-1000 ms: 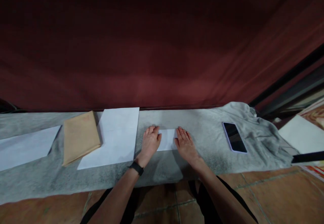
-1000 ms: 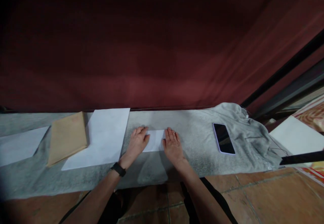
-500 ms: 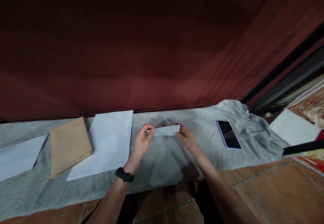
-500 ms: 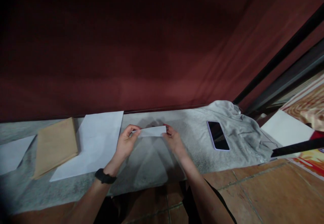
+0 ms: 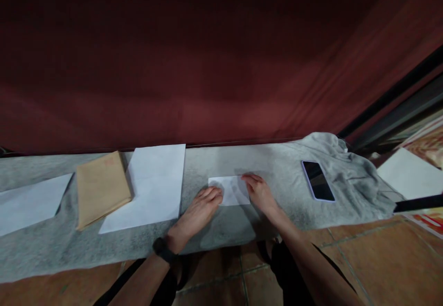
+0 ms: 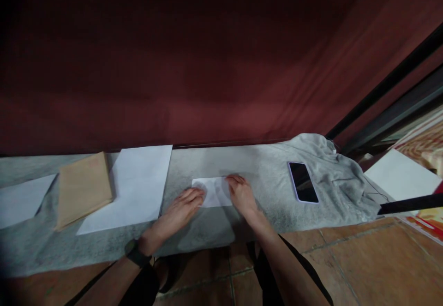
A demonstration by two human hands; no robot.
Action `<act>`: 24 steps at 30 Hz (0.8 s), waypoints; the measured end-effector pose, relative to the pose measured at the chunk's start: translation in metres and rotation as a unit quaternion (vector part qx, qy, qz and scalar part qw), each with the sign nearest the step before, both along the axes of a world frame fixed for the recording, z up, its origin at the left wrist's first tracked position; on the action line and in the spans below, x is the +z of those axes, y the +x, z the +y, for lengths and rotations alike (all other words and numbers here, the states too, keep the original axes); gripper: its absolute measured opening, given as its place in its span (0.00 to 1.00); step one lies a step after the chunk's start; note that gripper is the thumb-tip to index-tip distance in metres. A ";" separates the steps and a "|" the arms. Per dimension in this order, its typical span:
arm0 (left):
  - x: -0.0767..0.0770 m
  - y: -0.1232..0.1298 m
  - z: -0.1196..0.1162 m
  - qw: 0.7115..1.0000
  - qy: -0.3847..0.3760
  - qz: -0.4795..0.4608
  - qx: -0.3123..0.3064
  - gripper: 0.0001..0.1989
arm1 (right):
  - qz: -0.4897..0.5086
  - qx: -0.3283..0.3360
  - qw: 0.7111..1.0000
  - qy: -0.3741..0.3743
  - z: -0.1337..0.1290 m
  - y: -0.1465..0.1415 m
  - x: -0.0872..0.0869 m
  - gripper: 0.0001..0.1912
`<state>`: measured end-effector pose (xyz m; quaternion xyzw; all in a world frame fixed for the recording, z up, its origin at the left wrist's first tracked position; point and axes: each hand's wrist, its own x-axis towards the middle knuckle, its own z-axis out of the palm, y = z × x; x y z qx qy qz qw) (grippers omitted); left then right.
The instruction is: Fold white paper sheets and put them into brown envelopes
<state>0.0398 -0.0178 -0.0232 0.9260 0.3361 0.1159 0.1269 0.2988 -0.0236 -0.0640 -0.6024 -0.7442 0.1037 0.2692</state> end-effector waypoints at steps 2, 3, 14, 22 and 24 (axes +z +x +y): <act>-0.003 0.000 -0.002 1.000 -0.011 0.015 0.007 0.15 | 0.013 0.012 1.000 -0.005 -0.006 -0.015 -0.001 0.20; -0.004 0.000 -0.002 1.000 -0.017 0.018 0.013 0.16 | 0.012 0.024 1.000 -0.006 -0.010 -0.023 -0.002 0.21; -0.030 0.025 -0.013 0.996 -0.009 0.004 0.085 0.25 | -0.139 0.036 0.990 0.006 -0.035 -0.057 -0.017 0.28; -0.056 0.042 -0.017 0.986 0.065 -0.004 0.151 0.33 | -0.152 -0.014 0.988 0.011 -0.032 -0.049 -0.023 0.29; -0.056 0.041 -0.016 0.984 0.067 0.001 0.167 0.34 | -0.146 -0.023 0.989 0.019 -0.032 -0.044 -0.025 0.30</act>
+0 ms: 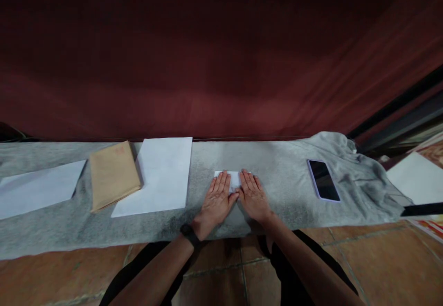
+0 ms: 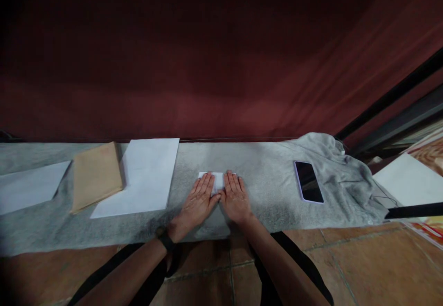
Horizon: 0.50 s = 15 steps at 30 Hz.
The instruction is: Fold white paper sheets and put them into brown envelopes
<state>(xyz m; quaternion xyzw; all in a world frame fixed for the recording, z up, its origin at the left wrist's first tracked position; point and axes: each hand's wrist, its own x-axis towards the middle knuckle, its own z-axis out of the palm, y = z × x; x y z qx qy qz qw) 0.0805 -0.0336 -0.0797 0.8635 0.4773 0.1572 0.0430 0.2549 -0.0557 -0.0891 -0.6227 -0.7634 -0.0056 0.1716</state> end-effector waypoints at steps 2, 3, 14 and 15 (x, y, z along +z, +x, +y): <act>0.000 -0.002 0.001 1.000 -0.003 0.004 0.018 0.34 | 0.006 -0.006 1.000 0.009 0.000 0.005 -0.001 0.31; 0.000 -0.003 0.002 1.000 -0.004 0.006 0.027 0.35 | 0.007 -0.010 1.000 0.012 0.000 0.008 -0.002 0.31; 0.010 0.000 0.006 0.997 -0.003 0.000 0.076 0.31 | 0.078 -0.043 0.995 -0.033 0.002 0.026 0.011 0.29; 0.012 0.003 0.004 0.999 -0.004 -0.005 0.052 0.30 | 0.105 -0.026 0.993 -0.040 0.003 0.028 0.016 0.28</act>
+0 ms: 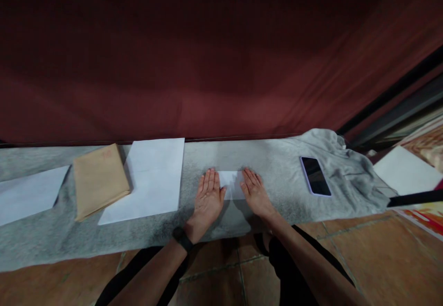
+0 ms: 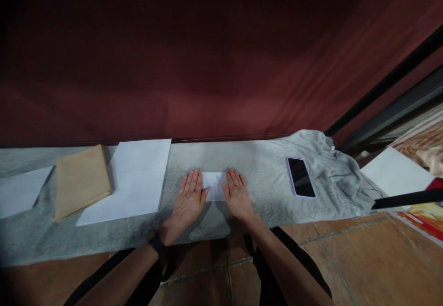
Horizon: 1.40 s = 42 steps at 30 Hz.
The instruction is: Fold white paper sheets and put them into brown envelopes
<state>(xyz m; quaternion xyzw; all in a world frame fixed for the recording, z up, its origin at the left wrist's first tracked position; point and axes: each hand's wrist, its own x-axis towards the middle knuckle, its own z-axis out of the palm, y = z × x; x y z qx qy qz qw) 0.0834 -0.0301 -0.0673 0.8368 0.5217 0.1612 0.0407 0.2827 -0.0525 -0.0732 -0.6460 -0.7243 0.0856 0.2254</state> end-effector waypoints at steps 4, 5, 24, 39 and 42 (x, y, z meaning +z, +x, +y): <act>0.006 0.012 -0.015 0.981 -0.028 -0.006 -0.191 0.27 | 0.106 0.112 0.987 -0.043 0.001 0.007 0.019 0.27; 0.006 0.015 -0.019 0.973 -0.034 -0.004 -0.226 0.27 | 0.117 0.137 0.982 -0.061 0.000 0.009 0.022 0.28; 0.015 0.006 -0.023 0.942 -0.049 0.049 -0.330 0.35 | -0.092 0.078 0.990 -0.070 0.027 0.030 -0.005 0.27; 0.010 0.005 -0.026 0.943 -0.026 0.045 -0.329 0.36 | -0.082 0.056 0.995 -0.030 0.029 0.033 -0.014 0.27; 0.010 0.004 -0.025 0.942 -0.019 0.042 -0.333 0.36 | -0.089 0.024 0.995 -0.025 0.032 0.036 -0.014 0.28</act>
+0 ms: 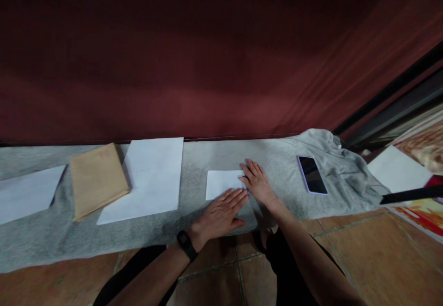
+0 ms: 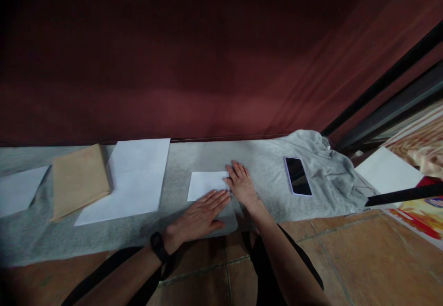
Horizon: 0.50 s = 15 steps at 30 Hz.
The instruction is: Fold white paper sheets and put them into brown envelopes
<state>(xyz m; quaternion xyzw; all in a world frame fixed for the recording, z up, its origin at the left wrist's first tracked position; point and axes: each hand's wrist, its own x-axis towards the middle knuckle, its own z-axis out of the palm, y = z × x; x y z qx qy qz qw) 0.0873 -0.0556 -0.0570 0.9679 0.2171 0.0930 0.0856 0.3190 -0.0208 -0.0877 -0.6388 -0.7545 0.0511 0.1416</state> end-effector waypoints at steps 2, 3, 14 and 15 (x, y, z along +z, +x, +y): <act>0.000 0.000 0.000 1.000 0.003 -0.003 0.001 0.36 | 0.004 -0.013 1.000 0.006 0.001 0.000 0.000 0.29; 0.000 0.000 0.000 1.000 0.004 -0.003 0.003 0.36 | 0.008 -0.016 1.000 0.008 0.001 0.000 0.000 0.30; 0.002 0.002 0.002 0.999 -0.018 0.006 0.048 0.34 | 0.065 -0.052 0.996 0.037 0.004 0.001 -0.008 0.31; 0.001 0.002 0.004 0.998 -0.024 0.005 0.059 0.34 | 0.069 -0.056 0.995 0.040 0.004 0.001 -0.008 0.31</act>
